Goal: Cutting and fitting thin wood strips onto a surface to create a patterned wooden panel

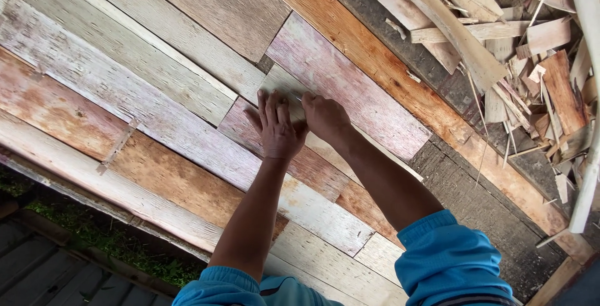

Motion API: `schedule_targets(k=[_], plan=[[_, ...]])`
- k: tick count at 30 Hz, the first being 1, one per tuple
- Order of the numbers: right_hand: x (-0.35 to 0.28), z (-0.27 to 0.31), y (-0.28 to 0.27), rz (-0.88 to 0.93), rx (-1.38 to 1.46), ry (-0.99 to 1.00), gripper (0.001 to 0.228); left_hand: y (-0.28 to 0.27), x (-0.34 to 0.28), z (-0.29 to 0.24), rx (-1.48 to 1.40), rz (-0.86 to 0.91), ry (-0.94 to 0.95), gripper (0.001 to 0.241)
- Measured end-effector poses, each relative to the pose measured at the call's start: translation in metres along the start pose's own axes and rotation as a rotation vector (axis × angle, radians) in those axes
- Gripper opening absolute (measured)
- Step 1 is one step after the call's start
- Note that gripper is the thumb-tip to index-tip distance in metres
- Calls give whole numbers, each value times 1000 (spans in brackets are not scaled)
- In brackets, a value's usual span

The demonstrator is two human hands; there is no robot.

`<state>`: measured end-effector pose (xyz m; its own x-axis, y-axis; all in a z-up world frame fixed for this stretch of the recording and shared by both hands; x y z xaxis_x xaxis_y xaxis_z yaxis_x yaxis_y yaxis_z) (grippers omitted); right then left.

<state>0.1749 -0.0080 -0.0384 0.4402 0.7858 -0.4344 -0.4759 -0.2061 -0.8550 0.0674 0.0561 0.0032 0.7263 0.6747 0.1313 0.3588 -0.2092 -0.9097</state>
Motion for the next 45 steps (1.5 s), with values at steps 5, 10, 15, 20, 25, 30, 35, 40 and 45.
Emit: schedule_targets(k=[5, 10, 15, 20, 25, 30, 35, 40, 45], plan=[[-9, -9, 0, 55, 12, 27, 16, 0, 0, -1, -28, 0, 8, 69], [-21, -9, -8, 67, -6, 30, 16, -4, 1, -1, -19, -1, 7, 71], [-27, -22, 6, 58, 0, 43, 14, -4, 0, -3, -36, -15, 6, 71], [-31, -26, 7, 46, -10, 34, 14, -3, -2, -2, -38, -11, -3, 72], [-45, -29, 0, 48, -29, 27, 14, -3, -2, -1, -17, -35, 3, 75], [-68, -47, 4, 51, -65, 26, 12, -3, 1, -1, -31, -18, 6, 78], [-70, -50, 9, 61, -51, 66, 11, -12, 2, -7, -43, 10, 22, 84], [-68, -49, 3, 75, 2, 106, 12, -17, 2, -20, 15, -7, 115, 85], [-71, -34, -15, 73, -25, 92, 11, -20, 0, -41, 103, -39, 300, 54]])
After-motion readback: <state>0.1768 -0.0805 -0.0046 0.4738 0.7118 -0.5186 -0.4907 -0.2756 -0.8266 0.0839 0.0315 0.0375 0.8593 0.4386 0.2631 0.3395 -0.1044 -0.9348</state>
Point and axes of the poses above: each hand's wrist, its own x-axis towards the middle knuckle, its own y-axis out of the palm, z = x × y, the point moved 9 cm from there along x, towards the middle knuckle, and after that the axes turned 8 degrees about x, right-handed, at the moved point
